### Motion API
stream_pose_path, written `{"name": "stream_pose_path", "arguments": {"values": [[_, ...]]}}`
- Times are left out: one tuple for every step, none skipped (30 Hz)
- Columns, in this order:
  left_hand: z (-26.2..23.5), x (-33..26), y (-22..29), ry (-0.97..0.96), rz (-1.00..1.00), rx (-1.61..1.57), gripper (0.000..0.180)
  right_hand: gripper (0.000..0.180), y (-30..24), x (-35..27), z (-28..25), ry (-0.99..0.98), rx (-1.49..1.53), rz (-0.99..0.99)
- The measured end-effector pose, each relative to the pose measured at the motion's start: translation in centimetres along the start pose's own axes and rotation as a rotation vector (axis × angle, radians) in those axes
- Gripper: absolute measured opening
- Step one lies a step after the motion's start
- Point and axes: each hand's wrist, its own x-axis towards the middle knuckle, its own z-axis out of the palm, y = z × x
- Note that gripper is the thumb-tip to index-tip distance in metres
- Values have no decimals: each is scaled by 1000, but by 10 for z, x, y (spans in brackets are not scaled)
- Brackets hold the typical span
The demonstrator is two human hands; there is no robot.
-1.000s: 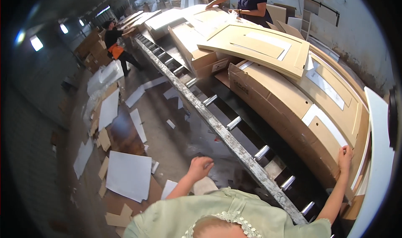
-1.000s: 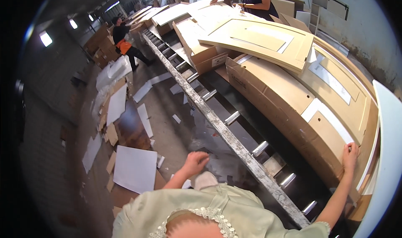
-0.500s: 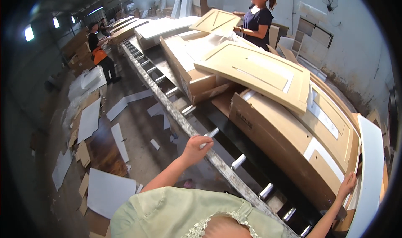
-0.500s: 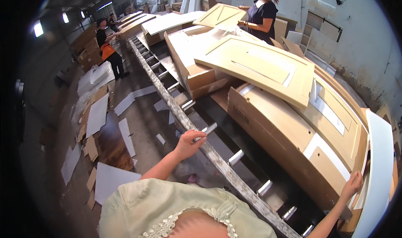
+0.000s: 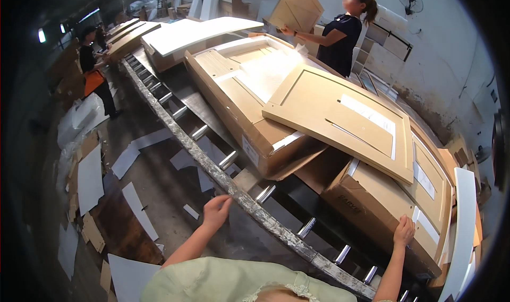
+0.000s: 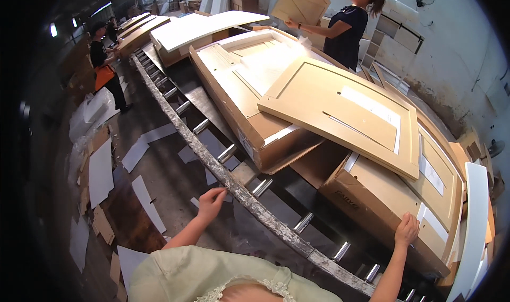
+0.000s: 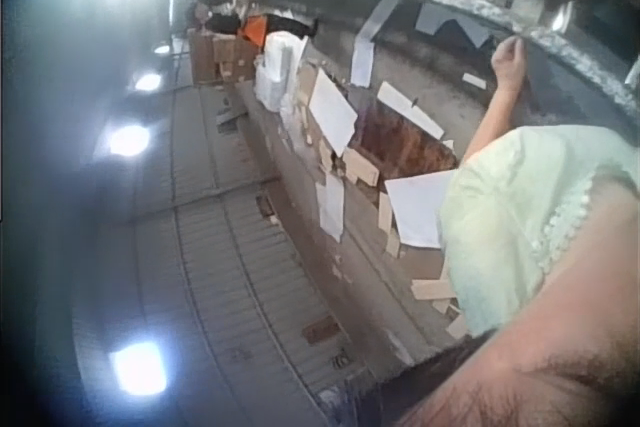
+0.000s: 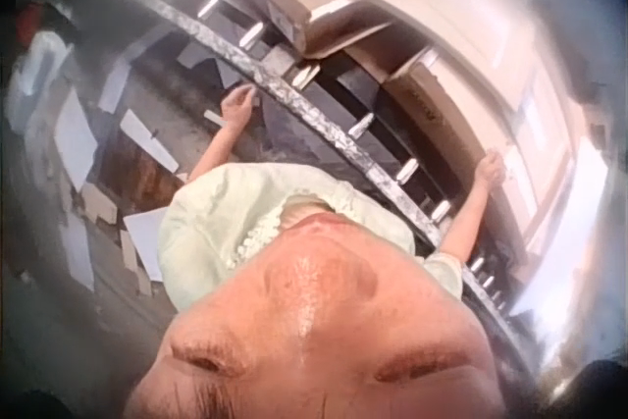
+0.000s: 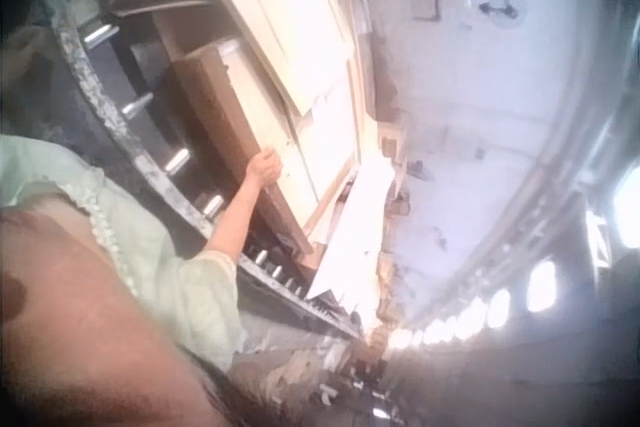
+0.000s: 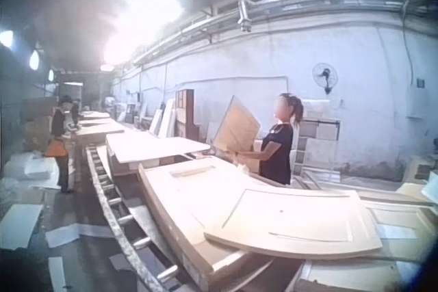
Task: The person packs furniture components into cardboard boxes on an assembly line by placing wooden panels, protective foam padding, and cardboard inserts into the boxes by hand.
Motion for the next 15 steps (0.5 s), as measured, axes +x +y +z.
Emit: {"name": "stream_pose_path", "arguments": {"values": [[-15, -17, -27, 20, -139, 13, 16, 29, 0, 2, 3, 4, -15, 6], [-29, -36, -52, 43, -193, 54, 15, 32, -1, 2, 9, 26, -21, 18], [-44, -54, -74, 14, -286, 112, 16, 34, -3, -1, 11, 46, -30, 31], [-60, -75, -94, -70, -371, 192, 19, 34, -5, -3, 10, 52, -49, 39], [-84, -103, -131, -240, -436, 346, 24, 40, -18, -2, 9, -3, -64, 59], [-108, -132, -179, -523, -527, 497, 30, 46, -29, 1, 7, -54, -78, 79], [-130, -155, -211, -834, -535, 557, 34, 46, -33, 1, 10, -46, -89, 88], [-142, -164, -219, -1023, -552, 569, 34, 47, -29, 0, 13, -74, -147, 136], [-157, -173, -223, -1095, -586, 566, 34, 50, -33, 0, 13, -110, -192, 173], [-173, -180, -223, -1098, -618, 561, 34, 52, -54, -2, 2, -162, -230, 235], [-187, -185, -220, -1051, -639, 548, 34, 55, -61, -3, -1, -148, -231, 261], [-199, -188, -216, -999, -642, 531, 34, 57, -68, -1, -8, -207, -242, 296], [-210, -191, -209, -950, -646, 518, 34, 56, -72, -2, -8, -223, -223, 353], [-221, -194, -205, -908, -650, 510, 34, 54, -78, 1, -5, -232, -197, 405], [-232, -203, -204, -875, -647, 505, 34, 55, -74, 5, -4, -229, -206, 413]]}}
